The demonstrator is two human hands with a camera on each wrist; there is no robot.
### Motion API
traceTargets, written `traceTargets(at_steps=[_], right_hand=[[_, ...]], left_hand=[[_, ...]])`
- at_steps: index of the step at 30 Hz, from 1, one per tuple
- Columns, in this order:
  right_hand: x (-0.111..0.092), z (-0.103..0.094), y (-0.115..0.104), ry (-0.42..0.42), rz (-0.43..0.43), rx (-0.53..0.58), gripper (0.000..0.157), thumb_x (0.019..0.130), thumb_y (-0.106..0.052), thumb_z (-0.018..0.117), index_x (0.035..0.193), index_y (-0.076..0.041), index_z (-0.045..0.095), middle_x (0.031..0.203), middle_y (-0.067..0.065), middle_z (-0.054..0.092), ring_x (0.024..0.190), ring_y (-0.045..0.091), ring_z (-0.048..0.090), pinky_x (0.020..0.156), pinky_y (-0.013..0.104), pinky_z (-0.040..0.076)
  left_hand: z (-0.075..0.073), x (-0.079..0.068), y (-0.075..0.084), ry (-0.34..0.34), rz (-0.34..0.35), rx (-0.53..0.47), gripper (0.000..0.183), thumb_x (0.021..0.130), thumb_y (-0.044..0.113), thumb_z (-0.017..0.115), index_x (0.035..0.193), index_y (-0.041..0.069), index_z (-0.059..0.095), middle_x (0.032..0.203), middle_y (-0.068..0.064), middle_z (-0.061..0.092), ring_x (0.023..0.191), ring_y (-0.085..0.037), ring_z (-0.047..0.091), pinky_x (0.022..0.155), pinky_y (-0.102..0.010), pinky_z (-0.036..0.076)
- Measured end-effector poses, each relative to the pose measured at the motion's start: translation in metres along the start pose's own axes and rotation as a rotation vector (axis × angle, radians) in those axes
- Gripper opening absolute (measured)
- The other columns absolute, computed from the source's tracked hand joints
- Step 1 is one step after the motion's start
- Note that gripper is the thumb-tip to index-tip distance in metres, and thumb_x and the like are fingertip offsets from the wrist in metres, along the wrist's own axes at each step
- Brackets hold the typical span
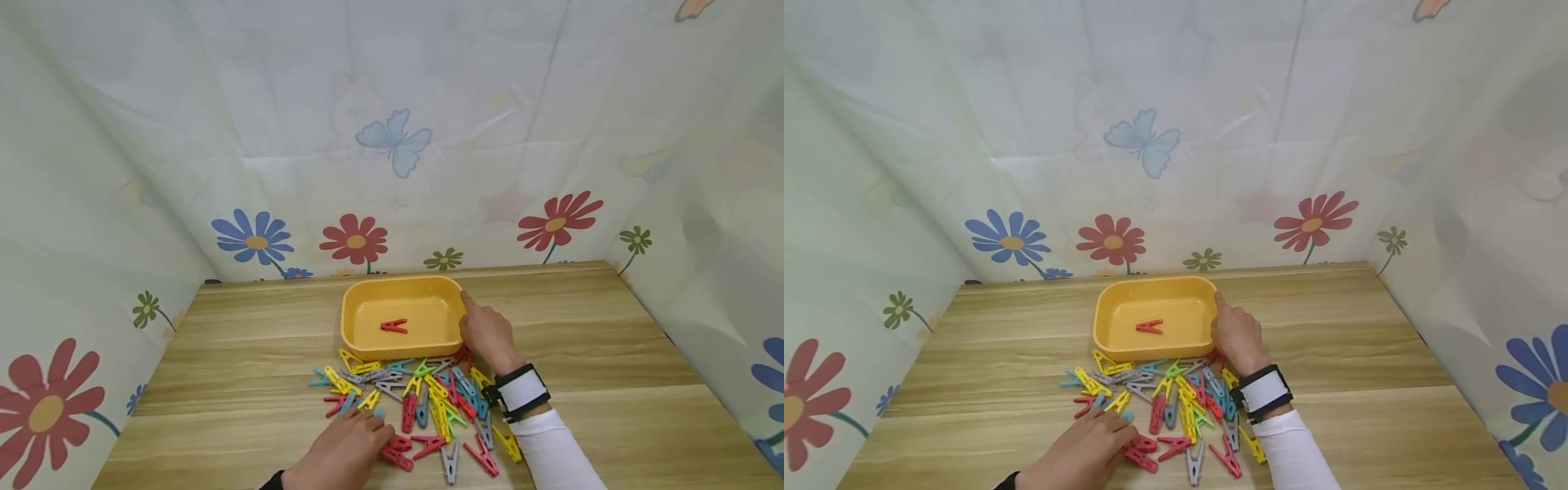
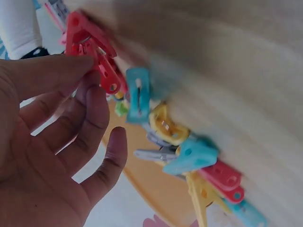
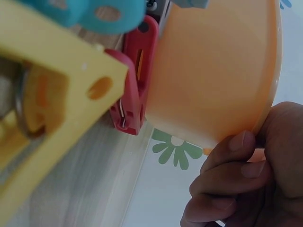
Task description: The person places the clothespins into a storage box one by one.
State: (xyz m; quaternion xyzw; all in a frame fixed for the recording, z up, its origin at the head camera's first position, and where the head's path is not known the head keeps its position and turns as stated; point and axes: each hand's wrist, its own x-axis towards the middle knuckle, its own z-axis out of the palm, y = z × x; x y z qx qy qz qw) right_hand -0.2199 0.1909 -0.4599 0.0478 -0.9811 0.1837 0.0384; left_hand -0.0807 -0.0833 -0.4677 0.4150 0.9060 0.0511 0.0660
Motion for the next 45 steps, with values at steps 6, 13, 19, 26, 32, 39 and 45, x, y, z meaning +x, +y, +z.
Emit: traceTargets(at_steps=[6,13,19,26,32,39,45], right_hand=[[0.0,-0.001,-0.001,0.002,-0.006,-0.002,0.052,0.091,-0.015,0.047,0.14,-0.005,0.033,0.06,0.007,0.047,0.05,0.023,0.045,0.045,0.036,0.04],[0.0,0.0,-0.001,-0.01,0.007,0.002,0.052,0.092,-0.016,0.046,0.141,-0.006,0.032,0.061,0.008,0.047,0.051,0.023,0.045,0.046,0.036,0.04],[-0.001,0.0,0.001,-0.009,0.012,0.0,0.052,0.091,-0.015,0.047,0.141,-0.006,0.033,0.063,0.009,0.049,0.051,0.023,0.046,0.047,0.037,0.041],[0.0,-0.001,0.001,0.007,0.006,-0.007,0.051,0.091,-0.015,0.047,0.14,-0.007,0.035,0.069,0.012,0.053,0.052,0.024,0.046,0.045,0.039,0.041],[0.002,-0.001,0.0,0.003,0.017,-0.007,0.051,0.091,-0.015,0.046,0.14,-0.007,0.035,0.071,0.013,0.055,0.053,0.024,0.047,0.046,0.039,0.041],[0.001,0.001,0.0,0.016,0.015,0.001,0.051,0.091,-0.015,0.047,0.14,-0.007,0.036,0.066,0.011,0.051,0.052,0.024,0.046,0.045,0.038,0.04],[0.0,0.001,0.001,0.015,0.017,-0.007,0.051,0.091,-0.016,0.048,0.14,-0.008,0.036,0.071,0.013,0.055,0.054,0.026,0.048,0.048,0.04,0.043]], left_hand=[[-0.02,0.0,-0.002,0.168,-0.013,0.016,0.015,0.084,0.021,0.067,0.098,0.023,0.063,0.091,0.012,0.057,0.087,-0.008,0.052,0.079,-0.037,0.045],[-0.057,0.016,-0.018,0.354,-0.023,0.018,0.016,0.085,0.017,0.066,0.1,0.019,0.063,0.09,0.009,0.057,0.082,-0.009,0.051,0.072,-0.033,0.046],[-0.088,0.05,-0.036,0.48,-0.072,0.011,0.018,0.082,0.019,0.069,0.099,0.018,0.064,0.088,0.008,0.058,0.079,-0.009,0.049,0.07,-0.026,0.047],[-0.099,0.1,-0.057,0.452,-0.16,-0.081,0.019,0.084,0.017,0.066,0.103,0.016,0.063,0.09,0.006,0.057,0.075,-0.009,0.048,0.066,-0.023,0.047],[-0.095,0.131,-0.067,0.446,-0.203,-0.125,0.018,0.086,0.018,0.064,0.104,0.016,0.063,0.088,0.006,0.054,0.075,-0.009,0.046,0.065,-0.023,0.045],[-0.083,0.147,-0.065,0.355,-0.243,-0.174,0.041,0.086,0.032,0.064,0.123,0.016,0.056,0.119,-0.002,0.055,0.105,-0.017,0.05,0.086,-0.034,0.046],[-0.076,0.136,-0.063,0.264,-0.266,-0.147,0.064,0.084,0.045,0.063,0.138,0.02,0.041,0.14,-0.004,0.04,0.125,-0.022,0.036,0.097,-0.041,0.037]])
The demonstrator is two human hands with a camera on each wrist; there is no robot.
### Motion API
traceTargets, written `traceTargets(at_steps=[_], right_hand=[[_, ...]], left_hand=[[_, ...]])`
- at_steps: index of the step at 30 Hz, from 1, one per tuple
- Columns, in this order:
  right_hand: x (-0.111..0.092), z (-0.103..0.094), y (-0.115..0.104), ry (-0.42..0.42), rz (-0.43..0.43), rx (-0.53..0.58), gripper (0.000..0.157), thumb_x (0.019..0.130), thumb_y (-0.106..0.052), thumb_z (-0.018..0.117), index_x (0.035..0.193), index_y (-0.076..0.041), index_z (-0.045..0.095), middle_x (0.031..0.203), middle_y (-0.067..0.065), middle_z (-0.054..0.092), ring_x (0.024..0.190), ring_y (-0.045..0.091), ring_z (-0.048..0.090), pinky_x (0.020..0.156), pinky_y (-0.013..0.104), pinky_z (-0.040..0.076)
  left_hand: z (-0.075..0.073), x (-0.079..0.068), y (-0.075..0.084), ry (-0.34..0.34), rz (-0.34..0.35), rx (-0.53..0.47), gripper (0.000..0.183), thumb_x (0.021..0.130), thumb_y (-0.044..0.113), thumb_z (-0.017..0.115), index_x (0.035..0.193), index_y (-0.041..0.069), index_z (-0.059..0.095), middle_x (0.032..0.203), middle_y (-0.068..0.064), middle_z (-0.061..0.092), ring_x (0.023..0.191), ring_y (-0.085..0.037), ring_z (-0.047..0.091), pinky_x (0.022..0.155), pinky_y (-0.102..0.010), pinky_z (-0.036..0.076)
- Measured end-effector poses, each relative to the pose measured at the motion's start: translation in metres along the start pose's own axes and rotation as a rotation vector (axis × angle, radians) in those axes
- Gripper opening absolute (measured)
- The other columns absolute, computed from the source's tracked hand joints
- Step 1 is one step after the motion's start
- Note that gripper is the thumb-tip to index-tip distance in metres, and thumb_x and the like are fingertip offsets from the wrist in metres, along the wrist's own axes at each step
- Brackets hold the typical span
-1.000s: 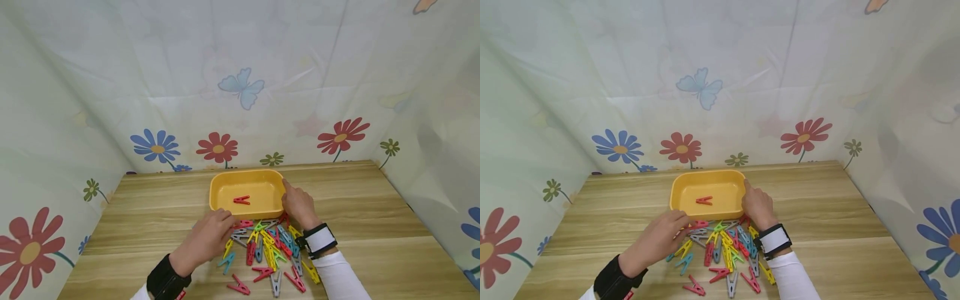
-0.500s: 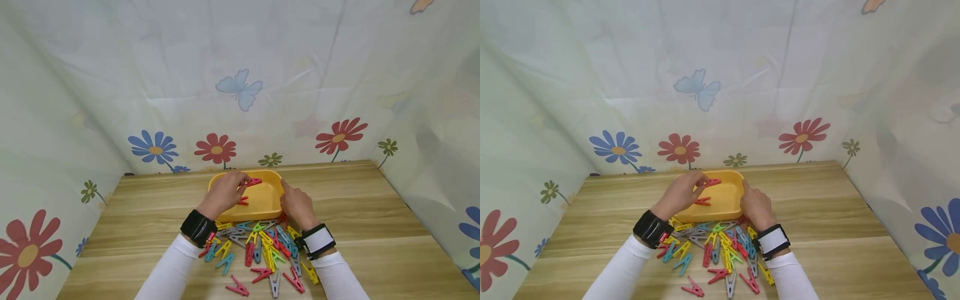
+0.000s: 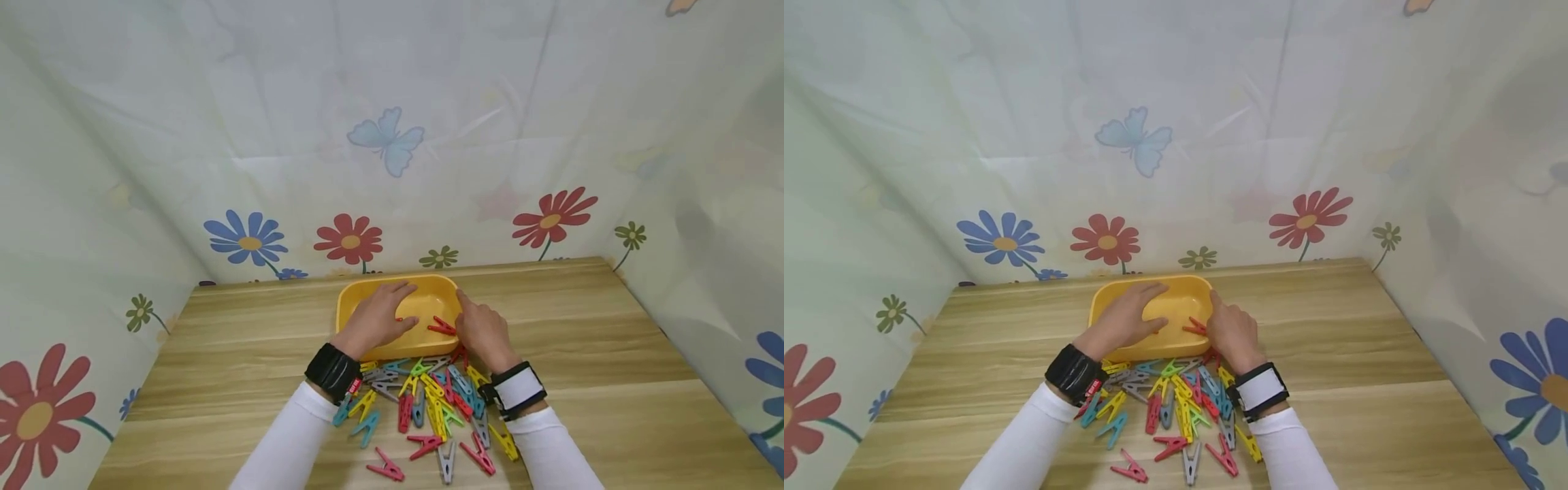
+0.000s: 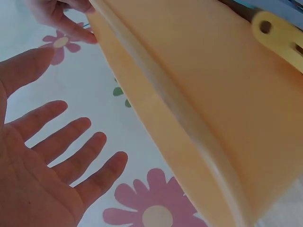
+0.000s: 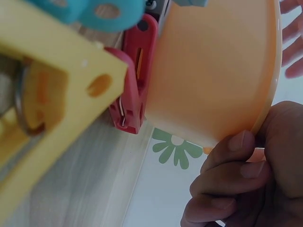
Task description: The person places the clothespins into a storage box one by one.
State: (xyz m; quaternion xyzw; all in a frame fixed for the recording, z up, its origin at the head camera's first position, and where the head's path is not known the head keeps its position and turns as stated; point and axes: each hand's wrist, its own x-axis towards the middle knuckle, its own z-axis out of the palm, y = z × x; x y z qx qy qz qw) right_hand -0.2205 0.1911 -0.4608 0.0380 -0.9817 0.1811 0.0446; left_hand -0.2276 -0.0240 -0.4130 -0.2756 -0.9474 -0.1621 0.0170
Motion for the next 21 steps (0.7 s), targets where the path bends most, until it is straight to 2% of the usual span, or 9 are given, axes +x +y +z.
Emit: traceTargets(at_steps=[5,12,16,21], right_hand=[[0.001,-0.001,-0.001,-0.012,0.012,-0.01,0.051,0.091,-0.017,0.047,0.14,-0.008,0.035,0.078,0.016,0.058,0.057,0.027,0.049,0.051,0.042,0.045],[0.0,-0.003,-0.002,-0.011,0.013,-0.01,0.051,0.091,-0.017,0.047,0.14,-0.007,0.035,0.07,0.013,0.054,0.053,0.025,0.047,0.049,0.04,0.044],[0.001,-0.004,-0.002,0.001,0.007,-0.013,0.051,0.091,-0.016,0.048,0.139,-0.006,0.036,0.07,0.013,0.053,0.053,0.025,0.047,0.049,0.041,0.044],[0.0,-0.004,-0.002,-0.011,0.003,-0.006,0.051,0.091,-0.016,0.047,0.14,-0.006,0.035,0.066,0.011,0.051,0.053,0.025,0.047,0.049,0.039,0.044]], left_hand=[[-0.008,-0.02,0.0,0.045,0.063,0.022,0.067,0.084,0.046,0.062,0.141,0.021,0.037,0.143,-0.005,0.036,0.128,-0.023,0.032,0.1,-0.044,0.033],[-0.017,-0.069,0.011,0.107,0.226,0.067,0.067,0.085,0.044,0.062,0.141,0.018,0.036,0.144,-0.007,0.034,0.13,-0.025,0.029,0.102,-0.047,0.029],[-0.016,-0.098,0.02,0.069,0.267,0.089,0.064,0.085,0.045,0.061,0.14,0.021,0.038,0.145,-0.003,0.033,0.131,-0.024,0.028,0.102,-0.046,0.03],[-0.006,-0.132,0.027,-0.033,0.288,0.068,0.06,0.086,0.047,0.058,0.139,0.029,0.037,0.143,0.002,0.034,0.13,-0.02,0.028,0.101,-0.045,0.031]])
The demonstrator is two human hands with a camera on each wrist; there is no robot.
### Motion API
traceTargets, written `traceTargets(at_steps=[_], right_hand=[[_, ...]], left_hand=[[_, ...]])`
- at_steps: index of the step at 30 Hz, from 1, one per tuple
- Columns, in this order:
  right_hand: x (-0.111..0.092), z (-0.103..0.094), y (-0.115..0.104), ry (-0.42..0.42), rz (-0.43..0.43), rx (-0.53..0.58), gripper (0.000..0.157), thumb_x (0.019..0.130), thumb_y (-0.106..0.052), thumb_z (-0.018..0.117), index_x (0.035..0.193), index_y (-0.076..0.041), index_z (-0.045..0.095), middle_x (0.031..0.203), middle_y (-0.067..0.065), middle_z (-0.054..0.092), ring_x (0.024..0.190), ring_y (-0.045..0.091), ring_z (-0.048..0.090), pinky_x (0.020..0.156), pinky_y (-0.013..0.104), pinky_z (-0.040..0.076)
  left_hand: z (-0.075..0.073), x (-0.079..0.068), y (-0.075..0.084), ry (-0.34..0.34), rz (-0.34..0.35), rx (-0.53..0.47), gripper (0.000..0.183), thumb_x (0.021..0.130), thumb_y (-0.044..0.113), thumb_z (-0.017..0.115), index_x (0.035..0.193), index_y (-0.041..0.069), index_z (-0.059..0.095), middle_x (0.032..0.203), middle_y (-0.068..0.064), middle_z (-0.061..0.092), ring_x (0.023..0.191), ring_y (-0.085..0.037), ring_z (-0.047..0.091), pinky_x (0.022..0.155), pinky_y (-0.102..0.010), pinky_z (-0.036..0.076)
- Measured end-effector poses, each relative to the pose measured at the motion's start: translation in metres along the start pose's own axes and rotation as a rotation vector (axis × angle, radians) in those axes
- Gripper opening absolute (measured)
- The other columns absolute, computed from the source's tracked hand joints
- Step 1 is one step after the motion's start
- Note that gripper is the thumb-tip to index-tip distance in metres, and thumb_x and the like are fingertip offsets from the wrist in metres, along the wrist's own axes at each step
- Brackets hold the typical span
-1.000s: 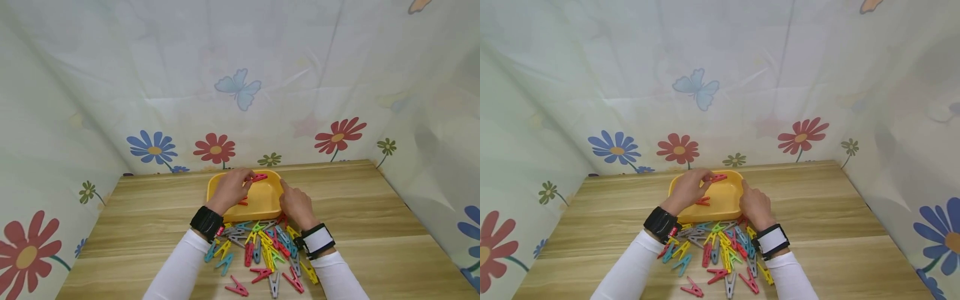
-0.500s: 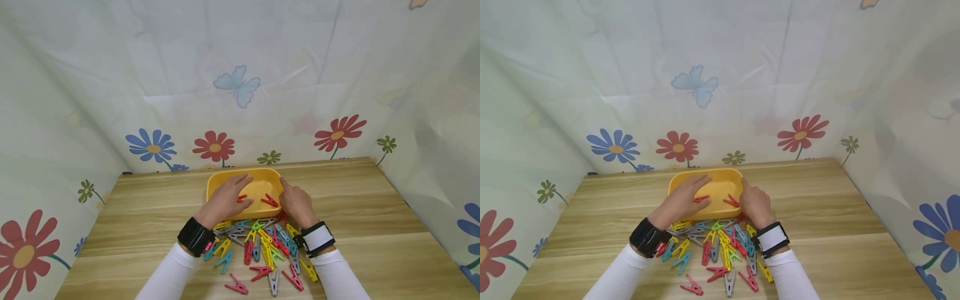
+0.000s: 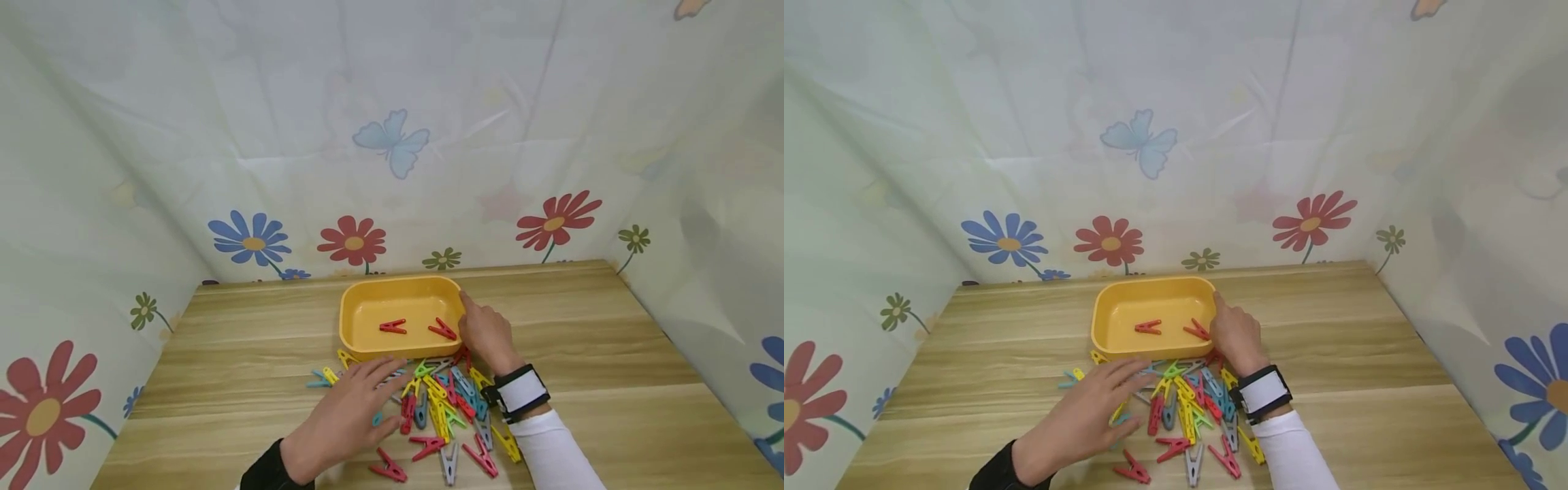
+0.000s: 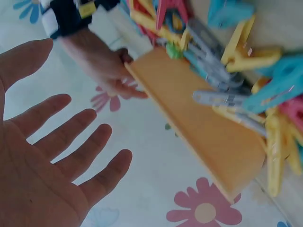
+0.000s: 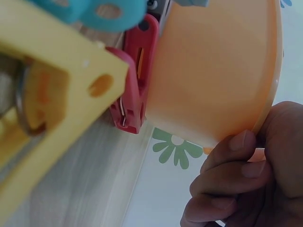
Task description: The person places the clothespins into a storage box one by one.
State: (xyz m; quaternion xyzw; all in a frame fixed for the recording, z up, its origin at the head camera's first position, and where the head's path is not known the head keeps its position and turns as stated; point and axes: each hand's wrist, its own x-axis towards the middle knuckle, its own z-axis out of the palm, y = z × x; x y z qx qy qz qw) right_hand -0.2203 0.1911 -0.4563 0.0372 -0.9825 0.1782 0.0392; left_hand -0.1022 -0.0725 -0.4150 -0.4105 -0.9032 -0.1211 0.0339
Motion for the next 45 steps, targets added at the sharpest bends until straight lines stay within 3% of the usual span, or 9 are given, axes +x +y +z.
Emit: traceTargets(at_steps=[5,11,15,23,29,33,37,41,45], right_hand=[[-0.002,0.0,0.003,0.008,0.005,0.007,0.051,0.091,-0.015,0.047,0.14,-0.006,0.035,0.063,0.01,0.049,0.051,0.025,0.046,0.047,0.038,0.041],[-0.004,0.002,0.006,-0.015,0.033,0.027,0.052,0.091,-0.016,0.047,0.141,-0.007,0.033,0.062,0.009,0.047,0.051,0.024,0.045,0.045,0.036,0.038],[-0.004,0.003,0.007,-0.023,0.04,0.037,0.053,0.091,-0.016,0.048,0.141,-0.006,0.032,0.062,0.009,0.046,0.051,0.024,0.045,0.044,0.035,0.037],[-0.005,0.003,0.005,-0.023,0.022,0.031,0.054,0.09,-0.016,0.049,0.141,-0.005,0.033,0.059,0.008,0.045,0.049,0.023,0.044,0.044,0.034,0.036],[-0.005,0.001,0.003,-0.021,0.015,0.028,0.053,0.09,-0.015,0.049,0.14,-0.005,0.034,0.059,0.008,0.046,0.049,0.023,0.044,0.045,0.035,0.037],[-0.005,0.001,0.002,-0.023,0.015,0.029,0.053,0.09,-0.015,0.049,0.14,-0.005,0.034,0.059,0.008,0.046,0.049,0.023,0.044,0.045,0.035,0.037],[-0.004,0.002,0.003,-0.021,0.013,0.02,0.053,0.09,-0.015,0.049,0.14,-0.006,0.034,0.059,0.008,0.045,0.049,0.024,0.044,0.045,0.035,0.037],[-0.003,0.001,0.003,-0.016,0.003,0.018,0.053,0.09,-0.014,0.048,0.14,-0.005,0.034,0.058,0.008,0.044,0.048,0.024,0.044,0.044,0.035,0.036],[-0.002,0.0,0.002,-0.004,-0.01,0.025,0.052,0.09,-0.014,0.048,0.14,-0.005,0.034,0.057,0.008,0.044,0.048,0.023,0.043,0.044,0.035,0.036]], left_hand=[[0.018,-0.019,0.01,-0.106,0.049,-0.05,0.058,0.086,0.044,0.061,0.137,0.029,0.039,0.137,0.006,0.041,0.124,-0.016,0.035,0.098,-0.046,0.035],[0.039,-0.027,0.014,-0.228,0.119,0.011,0.042,0.084,0.037,0.065,0.124,0.027,0.054,0.116,0.011,0.052,0.107,-0.01,0.045,0.086,-0.038,0.044],[0.047,-0.028,0.015,-0.292,0.119,0.051,0.034,0.084,0.039,0.064,0.116,0.03,0.059,0.108,0.014,0.055,0.099,-0.007,0.047,0.081,-0.033,0.044],[0.056,-0.032,0.014,-0.408,0.082,-0.015,0.029,0.087,0.054,0.051,0.103,0.033,0.062,0.09,0.018,0.05,0.082,-0.002,0.045,0.073,-0.028,0.043],[0.06,-0.035,0.012,-0.407,0.101,-0.036,0.033,0.087,0.059,0.046,0.099,0.032,0.062,0.085,0.019,0.046,0.076,-0.001,0.042,0.075,-0.027,0.043],[0.051,-0.033,0.013,-0.386,0.101,-0.044,0.032,0.086,0.058,0.049,0.102,0.032,0.061,0.089,0.019,0.048,0.079,-0.002,0.043,0.073,-0.027,0.043],[0.035,-0.03,0.011,-0.291,0.085,-0.06,0.027,0.086,0.048,0.056,0.106,0.03,0.061,0.095,0.017,0.052,0.084,-0.003,0.045,0.075,-0.027,0.045],[0.019,-0.026,0.004,-0.145,0.057,-0.05,0.024,0.088,0.029,0.062,0.111,0.025,0.061,0.101,0.013,0.054,0.091,-0.005,0.049,0.081,-0.029,0.046],[0.004,-0.018,-0.008,0.004,0.039,-0.004,0.023,0.09,0.026,0.06,0.112,0.023,0.061,0.105,0.01,0.055,0.095,-0.007,0.05,0.084,-0.032,0.045]])
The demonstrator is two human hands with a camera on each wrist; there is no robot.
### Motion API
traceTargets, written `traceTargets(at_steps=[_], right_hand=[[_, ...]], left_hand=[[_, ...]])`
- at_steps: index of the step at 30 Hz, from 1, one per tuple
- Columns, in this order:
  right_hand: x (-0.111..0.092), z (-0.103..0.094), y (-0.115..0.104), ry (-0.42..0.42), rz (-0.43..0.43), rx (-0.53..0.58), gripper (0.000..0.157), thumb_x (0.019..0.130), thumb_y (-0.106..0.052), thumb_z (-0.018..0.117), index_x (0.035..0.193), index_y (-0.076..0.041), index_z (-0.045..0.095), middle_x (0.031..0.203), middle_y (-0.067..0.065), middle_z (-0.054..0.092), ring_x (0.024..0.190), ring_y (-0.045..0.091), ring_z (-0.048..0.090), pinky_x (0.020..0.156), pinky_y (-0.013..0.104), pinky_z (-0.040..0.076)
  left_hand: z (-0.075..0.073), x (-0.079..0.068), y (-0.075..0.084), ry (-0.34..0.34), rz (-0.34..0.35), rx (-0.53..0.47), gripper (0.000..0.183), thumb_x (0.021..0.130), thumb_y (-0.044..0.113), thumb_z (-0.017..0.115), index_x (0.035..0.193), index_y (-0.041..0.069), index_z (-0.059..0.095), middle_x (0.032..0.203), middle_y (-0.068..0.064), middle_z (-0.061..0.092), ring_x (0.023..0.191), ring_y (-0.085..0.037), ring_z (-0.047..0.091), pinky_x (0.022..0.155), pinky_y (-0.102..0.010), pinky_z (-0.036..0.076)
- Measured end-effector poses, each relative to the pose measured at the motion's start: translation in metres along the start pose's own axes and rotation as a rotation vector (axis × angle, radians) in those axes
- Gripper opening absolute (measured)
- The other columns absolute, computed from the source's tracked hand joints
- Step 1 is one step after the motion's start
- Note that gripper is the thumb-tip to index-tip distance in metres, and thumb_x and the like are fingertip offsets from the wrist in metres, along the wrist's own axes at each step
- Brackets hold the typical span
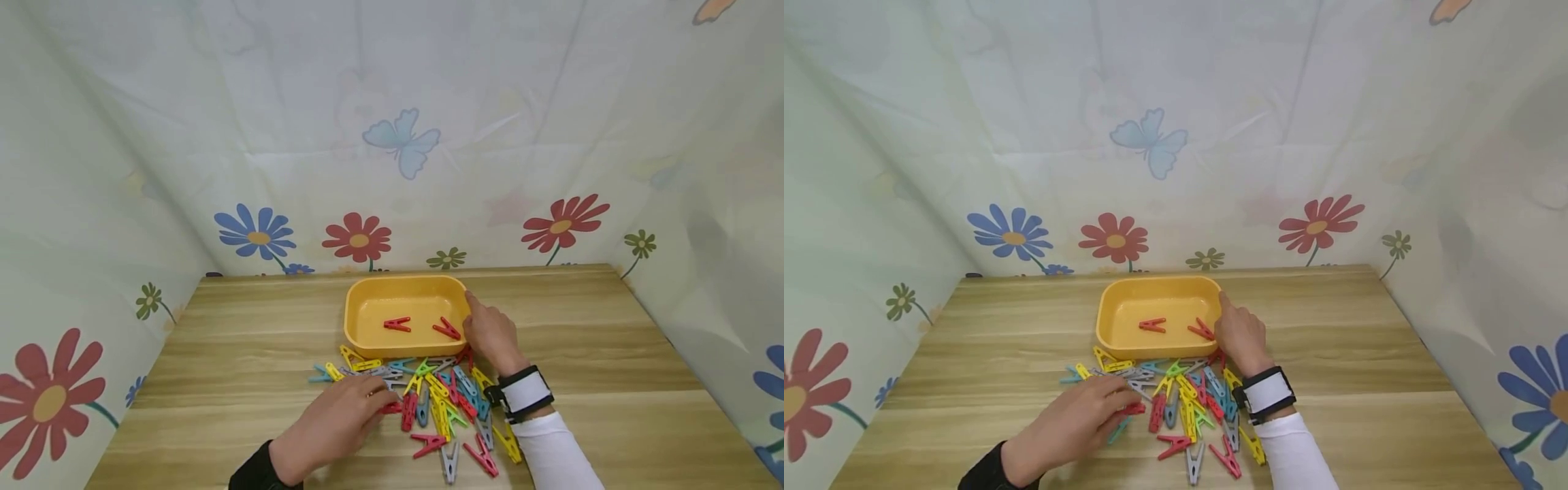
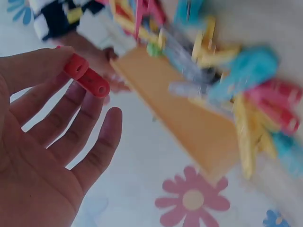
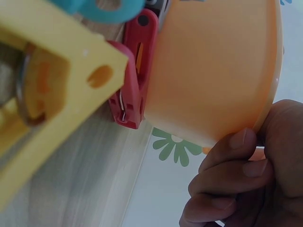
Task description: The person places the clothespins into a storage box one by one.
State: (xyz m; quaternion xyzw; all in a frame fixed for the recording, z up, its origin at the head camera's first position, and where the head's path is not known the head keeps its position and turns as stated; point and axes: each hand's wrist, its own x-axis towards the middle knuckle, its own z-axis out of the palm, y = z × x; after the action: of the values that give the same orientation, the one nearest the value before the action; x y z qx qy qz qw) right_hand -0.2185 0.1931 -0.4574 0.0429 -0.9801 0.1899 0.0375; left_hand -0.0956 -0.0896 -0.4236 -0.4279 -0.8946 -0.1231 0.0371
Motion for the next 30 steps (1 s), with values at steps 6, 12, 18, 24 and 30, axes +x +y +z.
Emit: traceTargets(at_steps=[6,12,18,24,30], right_hand=[[-0.001,0.001,0.0,-0.024,0.019,0.001,0.053,0.091,-0.016,0.048,0.14,-0.005,0.033,0.058,0.008,0.045,0.049,0.023,0.044,0.044,0.036,0.037],[0.001,0.002,0.001,-0.013,0.021,0.009,0.053,0.091,-0.016,0.048,0.141,-0.005,0.033,0.058,0.008,0.044,0.048,0.023,0.044,0.043,0.035,0.036],[0.003,0.001,0.001,-0.006,0.017,0.007,0.054,0.09,-0.015,0.048,0.141,-0.006,0.033,0.058,0.008,0.045,0.048,0.023,0.044,0.044,0.035,0.037],[0.003,0.001,0.0,-0.012,0.017,0.011,0.054,0.09,-0.015,0.048,0.141,-0.006,0.032,0.059,0.007,0.045,0.048,0.022,0.043,0.045,0.034,0.037],[0.002,0.001,0.001,-0.011,0.02,0.018,0.054,0.09,-0.014,0.049,0.141,-0.006,0.033,0.058,0.007,0.045,0.048,0.022,0.043,0.044,0.034,0.037]], left_hand=[[-0.022,0.021,-0.017,0.119,-0.045,0.047,0.027,0.086,0.025,0.065,0.112,0.019,0.061,0.104,0.006,0.056,0.091,-0.009,0.049,0.081,-0.031,0.047],[-0.036,0.051,-0.036,0.248,-0.122,0.106,0.033,0.081,0.023,0.071,0.111,0.016,0.063,0.1,0.004,0.058,0.088,-0.011,0.052,0.077,-0.028,0.048],[-0.034,0.086,-0.063,0.291,-0.186,0.096,0.03,0.081,0.021,0.07,0.109,0.015,0.063,0.097,0.002,0.058,0.084,-0.012,0.052,0.074,-0.026,0.049],[-0.022,0.114,-0.088,0.231,-0.274,0.069,0.028,0.083,0.02,0.069,0.109,0.014,0.062,0.096,-0.001,0.058,0.08,-0.014,0.052,0.074,-0.029,0.049],[-0.012,0.132,-0.108,0.174,-0.38,0.054,0.031,0.081,0.017,0.07,0.11,0.014,0.063,0.094,-0.001,0.057,0.081,-0.016,0.051,0.076,-0.031,0.048]])
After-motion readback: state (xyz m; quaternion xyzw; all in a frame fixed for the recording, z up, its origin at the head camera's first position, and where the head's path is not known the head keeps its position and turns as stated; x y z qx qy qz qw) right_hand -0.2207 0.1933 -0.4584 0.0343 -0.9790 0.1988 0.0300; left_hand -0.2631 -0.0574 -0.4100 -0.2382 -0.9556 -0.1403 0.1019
